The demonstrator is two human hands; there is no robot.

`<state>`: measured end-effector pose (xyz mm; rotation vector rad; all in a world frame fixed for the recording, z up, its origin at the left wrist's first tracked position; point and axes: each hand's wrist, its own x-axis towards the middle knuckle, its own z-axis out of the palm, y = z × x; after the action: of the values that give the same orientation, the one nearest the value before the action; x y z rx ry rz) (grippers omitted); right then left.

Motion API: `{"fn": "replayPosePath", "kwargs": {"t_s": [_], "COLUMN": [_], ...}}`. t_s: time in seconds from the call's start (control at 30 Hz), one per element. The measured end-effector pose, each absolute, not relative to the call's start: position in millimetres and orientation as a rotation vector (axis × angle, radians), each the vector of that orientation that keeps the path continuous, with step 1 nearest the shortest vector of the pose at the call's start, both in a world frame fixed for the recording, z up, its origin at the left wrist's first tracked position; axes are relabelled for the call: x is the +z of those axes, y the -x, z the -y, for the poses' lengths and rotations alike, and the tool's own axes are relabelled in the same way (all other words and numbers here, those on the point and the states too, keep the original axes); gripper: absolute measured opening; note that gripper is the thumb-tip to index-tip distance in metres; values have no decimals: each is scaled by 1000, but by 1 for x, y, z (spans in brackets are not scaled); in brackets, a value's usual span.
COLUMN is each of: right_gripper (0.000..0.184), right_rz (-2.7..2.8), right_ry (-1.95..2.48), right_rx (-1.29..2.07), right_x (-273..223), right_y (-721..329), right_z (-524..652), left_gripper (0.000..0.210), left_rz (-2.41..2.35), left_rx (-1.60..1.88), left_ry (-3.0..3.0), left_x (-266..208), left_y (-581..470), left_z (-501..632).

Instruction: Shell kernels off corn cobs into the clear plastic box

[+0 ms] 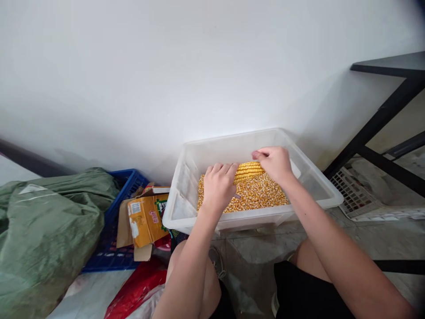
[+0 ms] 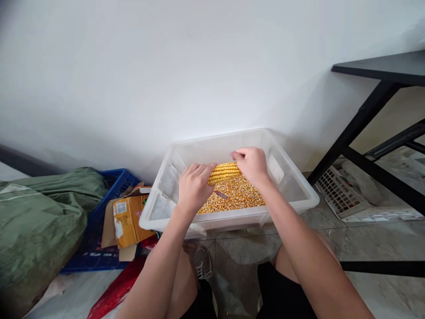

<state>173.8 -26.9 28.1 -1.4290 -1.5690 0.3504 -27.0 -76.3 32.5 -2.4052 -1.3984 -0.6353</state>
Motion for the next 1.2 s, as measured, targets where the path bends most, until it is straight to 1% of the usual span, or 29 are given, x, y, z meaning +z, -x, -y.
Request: {"fn": "replayPosePath", "kwargs": {"t_s": [0.07, 0.13, 0.27, 0.4, 0.43, 0.47, 0.6, 0.7, 0.9, 1.0, 1.1, 1.2], "right_gripper": [20, 20, 22, 27, 29, 32, 37, 39, 40, 40, 36, 33], "right_rz": [1426, 1329, 1359, 1371, 1377, 1391, 1429, 1439, 1451, 1508, 1580, 1663], "right_ry": [1408, 1313, 1097, 1150, 1199, 1247, 1249, 1140, 1112, 1122, 1065, 1000], "right_rx": [337, 395, 580, 402, 419, 501, 1058, 1222, 1297, 1254, 1135, 1008], "right_x": [29, 32, 40, 44, 43, 42, 37, 32, 30, 34, 39, 46], "right_y": [-187, -194, -183, -169, -168, -168, -168, -165, -163, -165, -163, -156], "right_z": [22, 21, 36, 55, 58, 58, 54, 51, 51, 52, 56, 67], "left_gripper": [57, 59, 56, 49, 47, 47, 47, 45, 47, 49, 49, 45], "left_rz": [1439, 1481, 1620, 1853, 1897, 1924, 1912, 1897, 1861, 1854, 1868, 1954], "left_rx": [-716, -787, -891, -1077, -1127, -1170, -1221, -1206, -1129, -1074, -1151, -1327], "left_ry": [2379, 2358, 2370, 2356, 2340, 2326, 2322, 2330, 2273, 2233, 2245, 2268], "left_x": [34, 35, 34, 32, 32, 32, 35, 35, 37, 40, 44, 48], "left_y": [32, 37, 42, 40, 39, 39, 35, 32, 25, 21, 18, 24], "left_z": [76, 76, 74, 72, 72, 71, 73, 76, 80, 82, 86, 94]}}
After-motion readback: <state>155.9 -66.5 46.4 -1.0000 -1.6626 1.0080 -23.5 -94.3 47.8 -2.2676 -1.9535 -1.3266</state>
